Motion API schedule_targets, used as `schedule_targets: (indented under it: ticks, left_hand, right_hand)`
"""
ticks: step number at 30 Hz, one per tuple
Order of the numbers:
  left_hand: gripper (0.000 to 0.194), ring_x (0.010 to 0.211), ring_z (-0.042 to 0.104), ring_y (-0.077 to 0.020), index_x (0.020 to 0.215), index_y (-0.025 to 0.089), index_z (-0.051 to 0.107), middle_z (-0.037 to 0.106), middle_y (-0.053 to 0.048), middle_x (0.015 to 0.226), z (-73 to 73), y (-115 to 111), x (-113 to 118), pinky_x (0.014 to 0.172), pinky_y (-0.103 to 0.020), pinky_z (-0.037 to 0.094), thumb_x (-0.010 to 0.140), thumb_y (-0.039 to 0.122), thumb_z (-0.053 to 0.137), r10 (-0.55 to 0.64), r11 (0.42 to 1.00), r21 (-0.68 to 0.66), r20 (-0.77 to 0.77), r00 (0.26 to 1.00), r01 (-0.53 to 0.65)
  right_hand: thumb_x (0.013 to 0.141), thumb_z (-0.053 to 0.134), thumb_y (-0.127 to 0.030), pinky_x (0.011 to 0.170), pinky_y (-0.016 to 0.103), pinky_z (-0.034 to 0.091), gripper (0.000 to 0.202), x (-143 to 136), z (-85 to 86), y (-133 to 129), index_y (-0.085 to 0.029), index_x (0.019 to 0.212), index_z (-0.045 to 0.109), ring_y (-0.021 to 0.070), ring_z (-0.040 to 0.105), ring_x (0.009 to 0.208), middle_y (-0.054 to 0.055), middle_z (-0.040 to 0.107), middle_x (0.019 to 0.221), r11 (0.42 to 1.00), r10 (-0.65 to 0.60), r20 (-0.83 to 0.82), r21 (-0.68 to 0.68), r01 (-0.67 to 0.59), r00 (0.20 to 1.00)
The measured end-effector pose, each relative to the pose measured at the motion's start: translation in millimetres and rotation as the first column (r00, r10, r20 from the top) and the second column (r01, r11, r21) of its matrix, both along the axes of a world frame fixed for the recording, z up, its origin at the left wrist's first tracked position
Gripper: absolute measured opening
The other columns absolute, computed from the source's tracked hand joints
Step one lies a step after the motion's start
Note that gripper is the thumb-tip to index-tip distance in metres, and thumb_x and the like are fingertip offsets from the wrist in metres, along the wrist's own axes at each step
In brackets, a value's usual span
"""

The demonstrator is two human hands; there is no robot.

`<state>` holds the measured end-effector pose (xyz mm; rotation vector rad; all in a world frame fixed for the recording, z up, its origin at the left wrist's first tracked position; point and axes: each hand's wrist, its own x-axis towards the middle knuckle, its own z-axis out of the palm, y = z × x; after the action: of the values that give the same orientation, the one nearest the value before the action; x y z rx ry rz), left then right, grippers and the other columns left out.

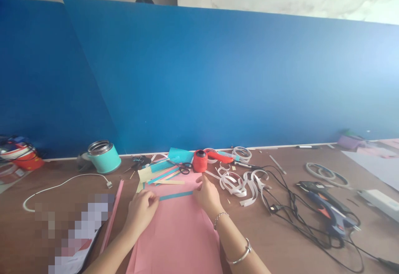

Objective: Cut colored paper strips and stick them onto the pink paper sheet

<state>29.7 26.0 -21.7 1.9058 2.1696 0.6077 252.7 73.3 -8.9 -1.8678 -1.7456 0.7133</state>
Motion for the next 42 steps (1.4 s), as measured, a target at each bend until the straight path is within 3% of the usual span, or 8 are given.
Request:
schedule_targets:
  ticks: [26, 42]
  left_hand:
    - [0.017, 0.088, 0.057, -0.0228, 0.073, 0.021, 0.060, 0.063, -0.004, 0.087, 0.7, -1.4, -0.8, 0.074, -0.033, 0.041, 0.082, 0.026, 0.046, -0.016, 1.000, 0.011, -0.009, 1.000, 0.016]
    - [0.015, 0.088, 0.057, -0.0229, 0.071, 0.020, 0.058, 0.063, -0.004, 0.086, 6.9, -2.7, 2.4, 0.072, -0.032, 0.041, 0.082, 0.025, 0.048, -0.010, 1.000, -0.003, -0.049, 0.999, 0.009]
  right_hand:
    - [0.065, 0.052, -0.004, 0.059, 0.022, 0.032, 0.031, 0.1, 0.7, -1.1, -0.018, 0.093, 0.052, 0.0143, 0.055, 0.065, -0.003, 0.060, 0.066, 1.000, 0.015, 0.002, 0.007, -0.015, 1.000]
    - [0.066, 0.050, -0.004, 0.061, 0.022, 0.029, 0.032, -5.0, -2.2, -3.6, -0.018, 0.095, 0.051, 0.0153, 0.054, 0.069, -0.001, 0.060, 0.072, 0.999, 0.022, 0.101, 0.042, -0.027, 0.995]
